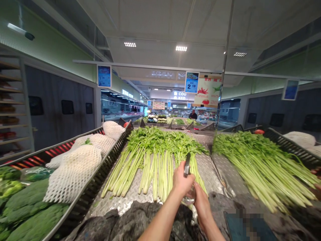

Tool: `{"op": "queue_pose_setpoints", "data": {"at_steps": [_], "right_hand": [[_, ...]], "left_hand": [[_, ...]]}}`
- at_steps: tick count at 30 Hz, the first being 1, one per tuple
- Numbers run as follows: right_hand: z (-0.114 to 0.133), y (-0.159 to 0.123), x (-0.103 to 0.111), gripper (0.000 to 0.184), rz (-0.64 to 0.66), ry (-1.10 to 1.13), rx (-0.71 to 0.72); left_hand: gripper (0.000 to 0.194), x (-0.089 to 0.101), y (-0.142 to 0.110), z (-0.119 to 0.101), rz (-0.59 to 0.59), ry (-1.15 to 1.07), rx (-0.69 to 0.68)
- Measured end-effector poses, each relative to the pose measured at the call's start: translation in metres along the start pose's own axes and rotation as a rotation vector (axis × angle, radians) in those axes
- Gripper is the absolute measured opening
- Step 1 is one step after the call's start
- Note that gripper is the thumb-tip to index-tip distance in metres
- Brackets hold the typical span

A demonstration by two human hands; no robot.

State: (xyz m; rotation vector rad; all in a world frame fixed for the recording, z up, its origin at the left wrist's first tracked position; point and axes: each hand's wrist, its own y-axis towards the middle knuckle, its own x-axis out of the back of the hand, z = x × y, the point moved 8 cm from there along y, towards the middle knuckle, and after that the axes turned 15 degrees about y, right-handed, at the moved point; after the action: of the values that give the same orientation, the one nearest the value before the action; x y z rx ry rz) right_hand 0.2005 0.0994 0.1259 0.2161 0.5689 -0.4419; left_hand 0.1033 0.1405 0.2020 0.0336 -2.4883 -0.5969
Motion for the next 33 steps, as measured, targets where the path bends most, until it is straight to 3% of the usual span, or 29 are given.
{"op": "queue_pose_setpoints", "data": {"at_steps": [22,28,33], "right_hand": [[-0.003,-0.001,0.004,0.051,0.022,-0.022,-0.035],[-0.012,-0.001,0.024,0.045,-0.113,-0.055,-0.020],[-0.011,-0.003,0.030,0.043,-0.145,-0.071,0.003]], "left_hand": [[0.035,-0.016,-0.003,-0.001,0.073,-0.010,-0.021],[0.035,-0.021,-0.012,-0.008,0.052,0.103,-0.071],[0.039,-0.025,-0.017,-0.007,0.064,0.101,-0.043]]}}
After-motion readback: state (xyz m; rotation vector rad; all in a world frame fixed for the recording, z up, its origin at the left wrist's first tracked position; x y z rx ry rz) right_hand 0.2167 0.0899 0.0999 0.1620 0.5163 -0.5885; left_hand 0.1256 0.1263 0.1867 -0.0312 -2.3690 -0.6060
